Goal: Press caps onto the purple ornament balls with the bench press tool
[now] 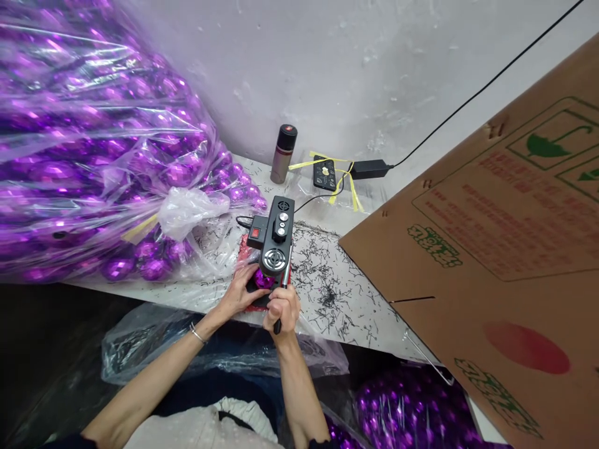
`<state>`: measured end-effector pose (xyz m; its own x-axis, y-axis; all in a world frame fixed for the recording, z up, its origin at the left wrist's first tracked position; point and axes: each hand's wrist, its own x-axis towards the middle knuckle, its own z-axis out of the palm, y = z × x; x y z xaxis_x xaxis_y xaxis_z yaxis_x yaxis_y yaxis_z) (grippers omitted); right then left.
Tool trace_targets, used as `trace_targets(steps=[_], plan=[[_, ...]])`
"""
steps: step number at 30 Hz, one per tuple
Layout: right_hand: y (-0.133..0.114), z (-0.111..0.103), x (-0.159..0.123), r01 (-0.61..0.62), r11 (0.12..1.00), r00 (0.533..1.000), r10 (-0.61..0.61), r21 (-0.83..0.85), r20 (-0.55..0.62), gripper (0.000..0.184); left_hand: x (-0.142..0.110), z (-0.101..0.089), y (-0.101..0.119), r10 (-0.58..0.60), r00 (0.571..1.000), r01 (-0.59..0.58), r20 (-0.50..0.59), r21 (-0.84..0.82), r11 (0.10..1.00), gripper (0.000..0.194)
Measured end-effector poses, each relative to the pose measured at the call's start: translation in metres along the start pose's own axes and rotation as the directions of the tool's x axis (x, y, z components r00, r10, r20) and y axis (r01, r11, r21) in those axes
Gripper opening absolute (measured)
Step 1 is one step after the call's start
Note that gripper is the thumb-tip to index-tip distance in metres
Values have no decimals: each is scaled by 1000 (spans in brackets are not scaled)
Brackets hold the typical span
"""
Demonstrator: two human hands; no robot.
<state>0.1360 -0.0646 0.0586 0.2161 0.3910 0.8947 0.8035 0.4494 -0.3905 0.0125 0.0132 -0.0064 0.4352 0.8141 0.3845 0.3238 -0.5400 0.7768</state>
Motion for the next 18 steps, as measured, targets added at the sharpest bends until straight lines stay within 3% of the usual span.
trace_targets(steps=[10,12,18], plan=[[0,5,9,102,995,995,-102,0,-18,33,3,1,-5,62,998,-62,-27,-20,998,61],[-9,-1,23,66,998,998,-66,17,5,32,4,0,-5,55,998,-55,-20,-14,998,61],[-39,-16,79,-218,969,975,210,118,77,34,7,-2,-1,18,1000,-18,4,-32,999,64]])
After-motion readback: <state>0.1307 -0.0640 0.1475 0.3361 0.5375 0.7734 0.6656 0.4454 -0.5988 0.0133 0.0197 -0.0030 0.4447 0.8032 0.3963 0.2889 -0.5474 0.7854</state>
